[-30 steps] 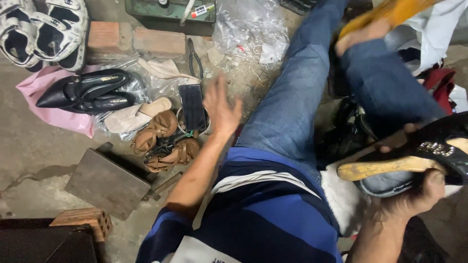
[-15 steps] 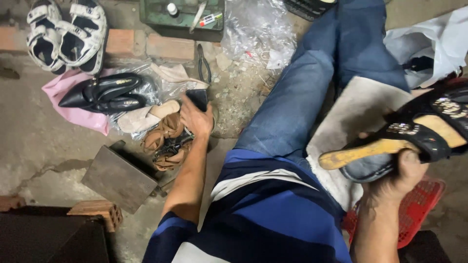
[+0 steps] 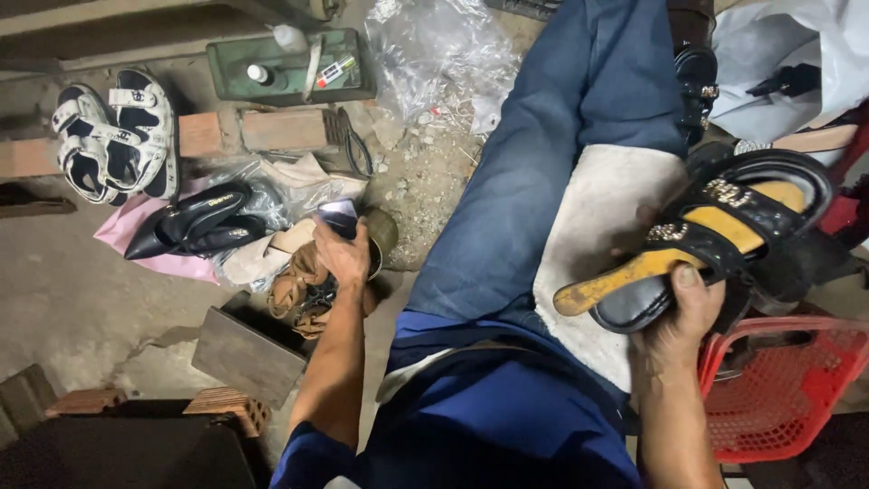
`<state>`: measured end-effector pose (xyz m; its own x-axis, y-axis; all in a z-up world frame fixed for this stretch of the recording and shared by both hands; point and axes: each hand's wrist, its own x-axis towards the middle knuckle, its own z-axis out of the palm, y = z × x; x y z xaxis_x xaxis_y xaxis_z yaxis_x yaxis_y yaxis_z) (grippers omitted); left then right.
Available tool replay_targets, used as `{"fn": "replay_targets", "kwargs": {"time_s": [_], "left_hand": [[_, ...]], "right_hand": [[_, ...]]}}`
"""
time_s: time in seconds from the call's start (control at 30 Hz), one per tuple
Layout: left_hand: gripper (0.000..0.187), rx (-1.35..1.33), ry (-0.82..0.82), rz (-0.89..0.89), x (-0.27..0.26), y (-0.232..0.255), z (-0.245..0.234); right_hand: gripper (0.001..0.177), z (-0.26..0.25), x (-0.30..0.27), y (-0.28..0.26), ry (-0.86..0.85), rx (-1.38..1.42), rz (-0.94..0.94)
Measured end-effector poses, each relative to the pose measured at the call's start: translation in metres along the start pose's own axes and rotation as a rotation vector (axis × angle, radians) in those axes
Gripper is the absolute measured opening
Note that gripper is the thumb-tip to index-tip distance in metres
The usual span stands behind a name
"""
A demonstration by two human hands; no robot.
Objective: The person sits on the floor and uses a brush to clean a black sandal, then switches to a beige slip-on shoe. They brush the exterior and interior surfaces of each shoe and place the finished sandal into a nearby crate.
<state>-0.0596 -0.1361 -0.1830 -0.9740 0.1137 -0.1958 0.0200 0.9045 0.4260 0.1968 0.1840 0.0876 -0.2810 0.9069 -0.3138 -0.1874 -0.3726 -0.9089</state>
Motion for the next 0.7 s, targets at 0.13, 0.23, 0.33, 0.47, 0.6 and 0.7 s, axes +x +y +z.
{"fn": "replay_targets", "kwargs": {"time_s": [0.13, 0.23, 0.33, 0.47, 0.6, 0.7], "left_hand": [[0.106, 0.052, 0.010, -0.008, -0.010, 0.057, -0.025], [0.082, -0.231, 0.043, 0.153, -0.030, 0.166, -0.067], [0.034, -0.503, -0.122, 0.585, -0.066, 0.272, -0.100], [0.046, -0.473, -0.473, 1.007, -0.127, 0.348, -0.096], [0.057, -0.343, -0.521, 1.001, -0.164, 0.366, -0.069], [0.061, -0.320, -0.895, 0.955, -0.158, 0.380, -0.072]], "right_hand": [[0.057, 0.014, 0.019, -0.007, -0.042, -0.007, 0.059], [0.056, 0.008, 0.030, -0.002, -0.043, -0.146, 0.059], [0.049, 0.010, 0.035, 0.000, -0.034, -0.369, 0.015], [0.052, 0.011, 0.036, -0.006, 0.012, -0.369, -0.015], [0.054, -0.030, 0.046, 0.002, 0.060, -0.372, -0.092], [0.059, -0.032, 0.042, -0.004, 0.012, -0.395, -0.110]]}}
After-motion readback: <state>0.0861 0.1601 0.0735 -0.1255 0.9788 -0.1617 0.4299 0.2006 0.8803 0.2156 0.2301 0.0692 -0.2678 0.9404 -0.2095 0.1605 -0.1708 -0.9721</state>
